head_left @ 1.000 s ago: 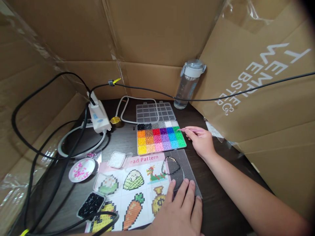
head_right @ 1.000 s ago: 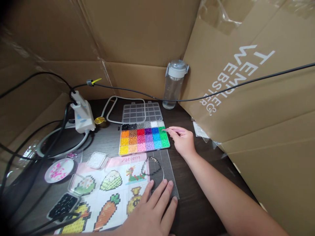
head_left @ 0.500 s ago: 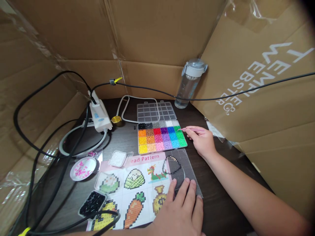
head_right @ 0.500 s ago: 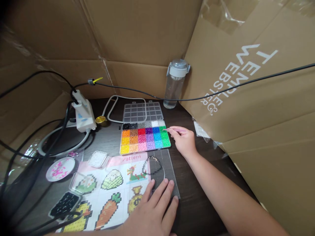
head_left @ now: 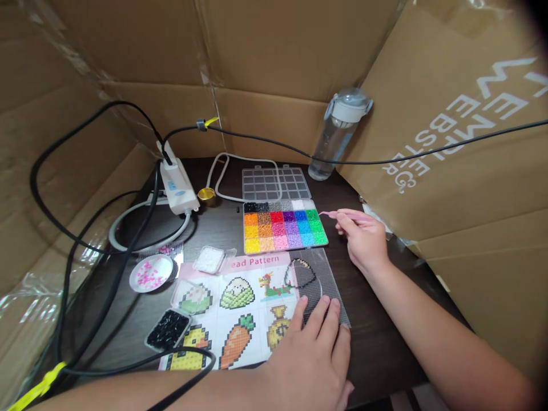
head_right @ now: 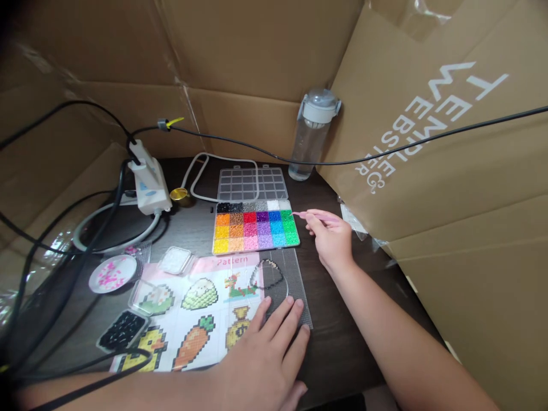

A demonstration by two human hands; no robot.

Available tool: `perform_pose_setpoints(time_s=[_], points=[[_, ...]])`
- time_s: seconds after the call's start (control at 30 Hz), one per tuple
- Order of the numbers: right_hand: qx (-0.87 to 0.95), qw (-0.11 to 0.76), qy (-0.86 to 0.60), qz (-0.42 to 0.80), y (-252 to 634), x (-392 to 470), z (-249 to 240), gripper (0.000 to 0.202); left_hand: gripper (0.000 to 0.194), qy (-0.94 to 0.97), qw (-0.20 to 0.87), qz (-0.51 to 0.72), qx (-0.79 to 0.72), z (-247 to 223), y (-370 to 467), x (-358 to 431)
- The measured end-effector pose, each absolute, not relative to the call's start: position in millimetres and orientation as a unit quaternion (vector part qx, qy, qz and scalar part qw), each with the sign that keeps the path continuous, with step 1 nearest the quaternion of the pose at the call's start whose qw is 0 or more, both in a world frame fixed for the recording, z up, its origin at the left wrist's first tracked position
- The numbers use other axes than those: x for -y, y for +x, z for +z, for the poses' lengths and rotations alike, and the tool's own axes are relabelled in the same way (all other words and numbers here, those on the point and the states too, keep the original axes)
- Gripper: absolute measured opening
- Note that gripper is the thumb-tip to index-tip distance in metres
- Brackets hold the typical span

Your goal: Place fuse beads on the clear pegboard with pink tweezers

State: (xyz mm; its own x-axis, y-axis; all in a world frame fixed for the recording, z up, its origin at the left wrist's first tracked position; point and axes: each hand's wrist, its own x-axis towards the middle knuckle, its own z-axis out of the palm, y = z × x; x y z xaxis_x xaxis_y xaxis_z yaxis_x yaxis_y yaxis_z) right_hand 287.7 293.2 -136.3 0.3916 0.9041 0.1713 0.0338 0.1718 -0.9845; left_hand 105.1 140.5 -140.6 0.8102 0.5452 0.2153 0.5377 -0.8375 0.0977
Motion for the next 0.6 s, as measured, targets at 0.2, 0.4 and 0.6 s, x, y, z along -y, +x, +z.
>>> perform_pose_setpoints(time_s=[0.2,0.4,0.6], points=[[0.430,0.642,-0.512,0.375,291.3,-248.7,-111.6,0.017,0.058,0.943,0.037,0.123,-0.307,-136.9,106.0,-132.2],[0.451,0.584,-0.532,0.415,294.3,-205.5,-119.7,0.013,0.056,0.942,0.046,0.126,-0.307,-134.8,105.8,-131.4],[0.489,0.533,-0.563,0.399,294.0,-201.3,-149.6,0.011,0.057,0.944,0.048,0.118,-0.305,-134.6,106.3,-132.5]])
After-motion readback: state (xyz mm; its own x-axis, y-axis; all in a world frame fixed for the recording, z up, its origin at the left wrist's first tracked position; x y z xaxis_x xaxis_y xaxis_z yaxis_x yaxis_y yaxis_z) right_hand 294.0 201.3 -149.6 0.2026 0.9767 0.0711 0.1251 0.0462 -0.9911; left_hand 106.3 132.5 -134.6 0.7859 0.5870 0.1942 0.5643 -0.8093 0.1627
